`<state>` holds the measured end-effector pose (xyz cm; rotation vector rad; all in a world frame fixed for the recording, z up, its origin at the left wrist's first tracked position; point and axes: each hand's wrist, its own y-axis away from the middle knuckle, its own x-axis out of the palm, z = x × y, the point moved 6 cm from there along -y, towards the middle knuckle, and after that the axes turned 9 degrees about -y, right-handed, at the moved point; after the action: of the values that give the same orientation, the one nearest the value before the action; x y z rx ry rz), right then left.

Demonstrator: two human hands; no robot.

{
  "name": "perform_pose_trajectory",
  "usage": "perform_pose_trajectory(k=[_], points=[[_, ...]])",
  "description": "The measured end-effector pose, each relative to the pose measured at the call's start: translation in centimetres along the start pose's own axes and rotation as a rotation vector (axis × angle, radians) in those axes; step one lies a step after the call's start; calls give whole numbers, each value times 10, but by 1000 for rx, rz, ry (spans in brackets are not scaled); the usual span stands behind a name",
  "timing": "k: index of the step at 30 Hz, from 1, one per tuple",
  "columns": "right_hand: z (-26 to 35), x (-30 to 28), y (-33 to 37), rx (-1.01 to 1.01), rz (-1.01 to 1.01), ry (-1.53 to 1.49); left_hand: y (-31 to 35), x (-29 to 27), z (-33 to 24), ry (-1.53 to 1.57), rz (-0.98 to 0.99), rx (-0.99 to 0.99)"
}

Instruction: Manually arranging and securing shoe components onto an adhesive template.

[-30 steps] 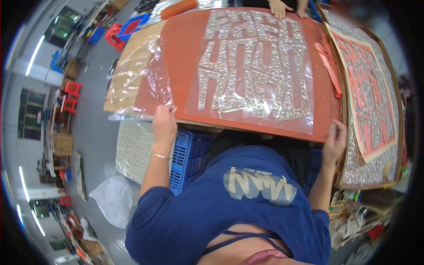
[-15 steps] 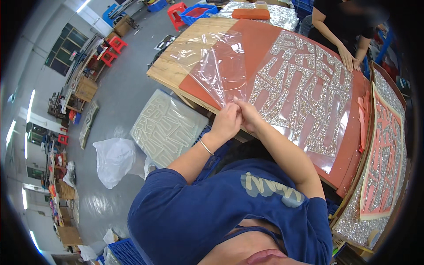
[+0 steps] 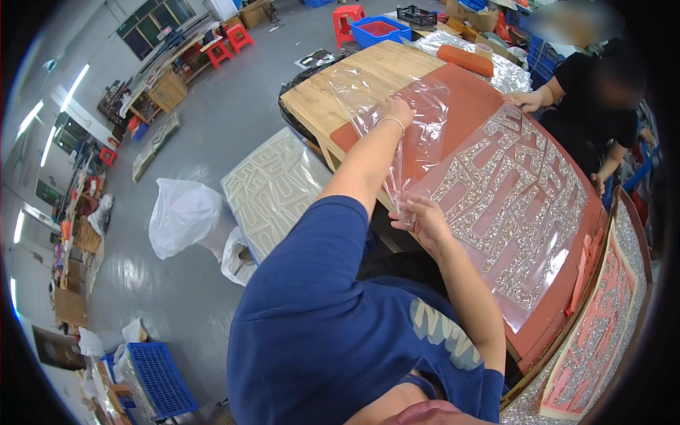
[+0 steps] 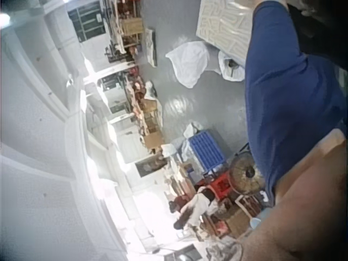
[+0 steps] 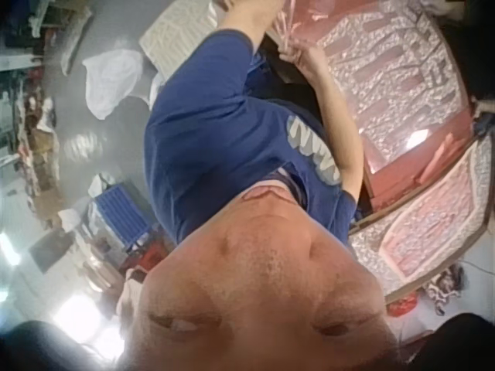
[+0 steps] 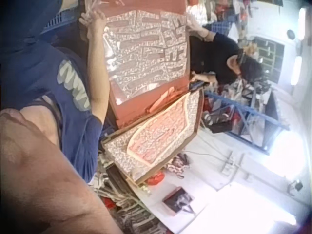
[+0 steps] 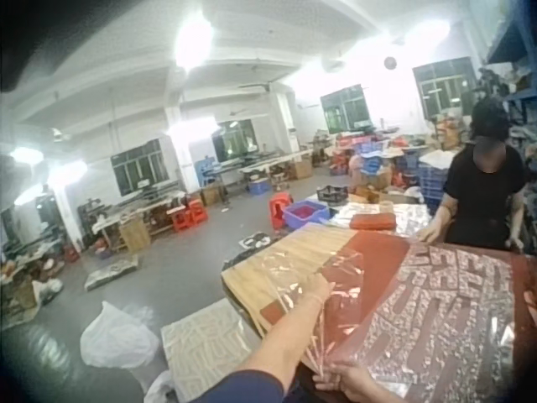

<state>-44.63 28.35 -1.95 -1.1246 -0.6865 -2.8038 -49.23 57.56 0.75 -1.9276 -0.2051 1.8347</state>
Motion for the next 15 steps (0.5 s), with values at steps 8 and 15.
perform_pose_trajectory(k=[8, 15], points=[[18, -13, 10, -20, -33, 10, -24, -14, 31, 315, 318, -137], [32, 7, 26, -103, 71, 3, -69, -78, 61, 509, 199, -238]])
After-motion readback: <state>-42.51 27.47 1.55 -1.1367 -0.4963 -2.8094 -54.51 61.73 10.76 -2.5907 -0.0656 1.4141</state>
